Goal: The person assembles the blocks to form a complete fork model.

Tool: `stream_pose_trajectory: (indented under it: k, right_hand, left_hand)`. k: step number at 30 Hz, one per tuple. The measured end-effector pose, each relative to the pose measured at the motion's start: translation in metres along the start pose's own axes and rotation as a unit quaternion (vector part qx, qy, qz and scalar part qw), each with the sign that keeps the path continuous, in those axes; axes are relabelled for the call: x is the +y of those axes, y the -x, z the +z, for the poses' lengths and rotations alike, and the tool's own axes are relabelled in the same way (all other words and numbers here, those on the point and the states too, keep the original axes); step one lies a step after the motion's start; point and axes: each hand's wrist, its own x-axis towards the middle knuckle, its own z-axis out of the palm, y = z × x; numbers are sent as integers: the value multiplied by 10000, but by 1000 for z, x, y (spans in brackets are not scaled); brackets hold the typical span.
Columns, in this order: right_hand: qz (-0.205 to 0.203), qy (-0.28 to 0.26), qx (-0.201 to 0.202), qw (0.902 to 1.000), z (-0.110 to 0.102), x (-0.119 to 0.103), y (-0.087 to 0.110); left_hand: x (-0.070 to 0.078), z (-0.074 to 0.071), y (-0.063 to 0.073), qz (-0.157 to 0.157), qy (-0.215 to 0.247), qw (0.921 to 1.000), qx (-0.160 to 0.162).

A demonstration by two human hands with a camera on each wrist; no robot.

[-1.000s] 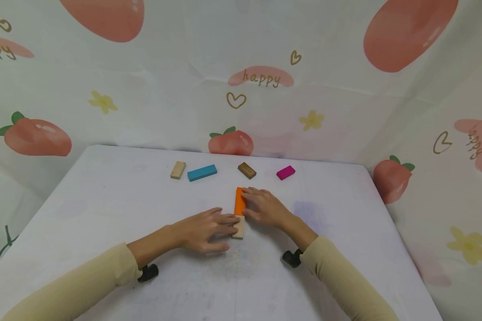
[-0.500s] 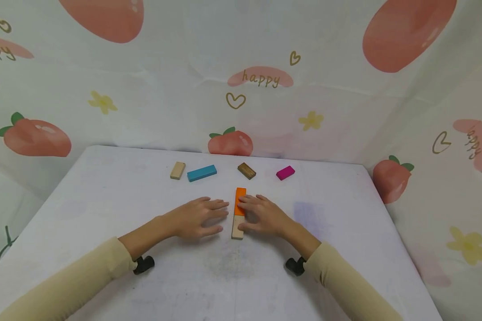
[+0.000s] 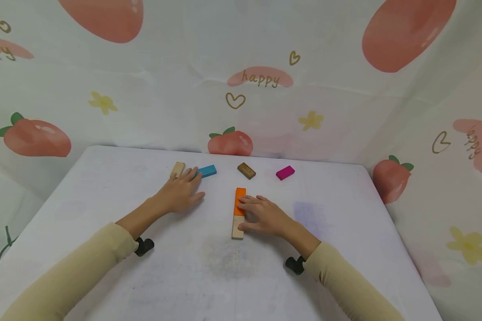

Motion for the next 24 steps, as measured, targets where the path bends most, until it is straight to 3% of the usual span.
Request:
stream_pose_trajectory:
  k: [4,10,24]
  right_hand:
    - [14,-41,-10,10000,1,1,-1]
    - [-38,-28,8,10000,2,2,-2]
    - [-22,5,98,9999,2,1,-2]
  left_hand:
    - [-6,2,-1,-138,-22,9997,-199]
    - [-10,2,-1,-90,219,9990,-378]
    - [-13,5,-6,160,311,9990,-265]
